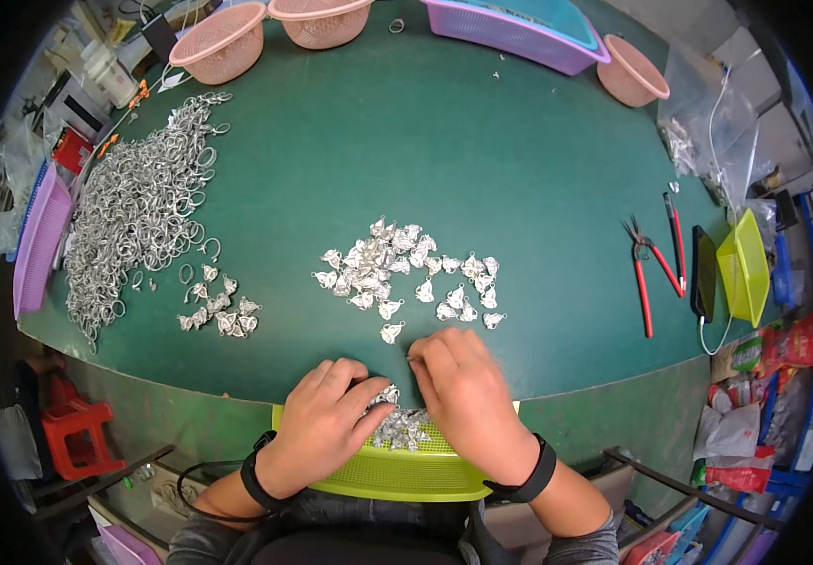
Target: Trimming excess material from small metal parts using pliers.
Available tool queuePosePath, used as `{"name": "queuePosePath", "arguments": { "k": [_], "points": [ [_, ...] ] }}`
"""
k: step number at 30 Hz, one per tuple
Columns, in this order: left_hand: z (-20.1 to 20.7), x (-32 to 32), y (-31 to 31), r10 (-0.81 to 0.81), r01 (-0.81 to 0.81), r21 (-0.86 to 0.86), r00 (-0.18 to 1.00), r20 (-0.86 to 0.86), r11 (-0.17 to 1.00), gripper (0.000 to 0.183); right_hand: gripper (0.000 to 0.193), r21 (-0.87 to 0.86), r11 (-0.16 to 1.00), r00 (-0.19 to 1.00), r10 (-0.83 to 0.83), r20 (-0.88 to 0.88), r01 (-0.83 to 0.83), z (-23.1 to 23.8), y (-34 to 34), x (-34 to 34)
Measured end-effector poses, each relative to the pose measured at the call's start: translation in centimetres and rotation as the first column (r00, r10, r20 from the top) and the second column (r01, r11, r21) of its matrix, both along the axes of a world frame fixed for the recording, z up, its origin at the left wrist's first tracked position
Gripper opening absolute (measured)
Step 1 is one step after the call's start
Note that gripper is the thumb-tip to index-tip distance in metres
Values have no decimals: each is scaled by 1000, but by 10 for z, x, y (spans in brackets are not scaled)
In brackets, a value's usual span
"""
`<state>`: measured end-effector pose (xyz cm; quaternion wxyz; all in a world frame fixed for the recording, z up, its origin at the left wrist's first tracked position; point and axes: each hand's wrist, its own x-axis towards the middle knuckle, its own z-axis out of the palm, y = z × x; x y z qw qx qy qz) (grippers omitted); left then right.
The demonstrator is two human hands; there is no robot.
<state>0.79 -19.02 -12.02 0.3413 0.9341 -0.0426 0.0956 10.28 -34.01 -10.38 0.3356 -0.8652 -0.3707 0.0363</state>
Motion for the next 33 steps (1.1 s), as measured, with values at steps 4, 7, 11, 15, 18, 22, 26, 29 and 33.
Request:
{"name": "queuePosePath", "arguments": {
  "k": [4,7,11,15,18,22,26,29,33],
  "points": [
    [-4,0,-1,-15,16,-41,1000,14,999,25,20,-16,997,995,82,52,-81,-2,-3,-8],
    [-4,1,-1,-20,22,-65,999,29,998,24,25,-45,993,989,113,96,-109,-7,-12,-17],
    [-7,0,-1,-19,21,-80,999,27,997,23,30,-84,988,983,136,120,-126,-3,-19,-27],
    [-5,0,0,-26,28,-83,999,20,996,24,32,-182,967,974,198,109,-177,6,-31,-31],
    [-4,0,-1,-20,21,-91,1000,9,996,28,35,-58,996,997,67,41,-64,7,-36,-30],
    [-4,1,-4,11,-9,-78,1000,23,997,33,38,-209,978,999,-22,-44,12,9,-28,-24],
    [-7,0,-3,-51,52,-28,998,47,998,34,41,-174,984,998,29,-57,-38,11,-21,-17],
    [-5,0,-3,-128,129,-34,991,27,991,33,40,-158,986,998,-55,14,56,7,-5,-7],
    [0,-3,-3,-54,55,-46,998,33,997,31,50,-298,947,990,136,33,-120,10,-5,-14]
  ]
}}
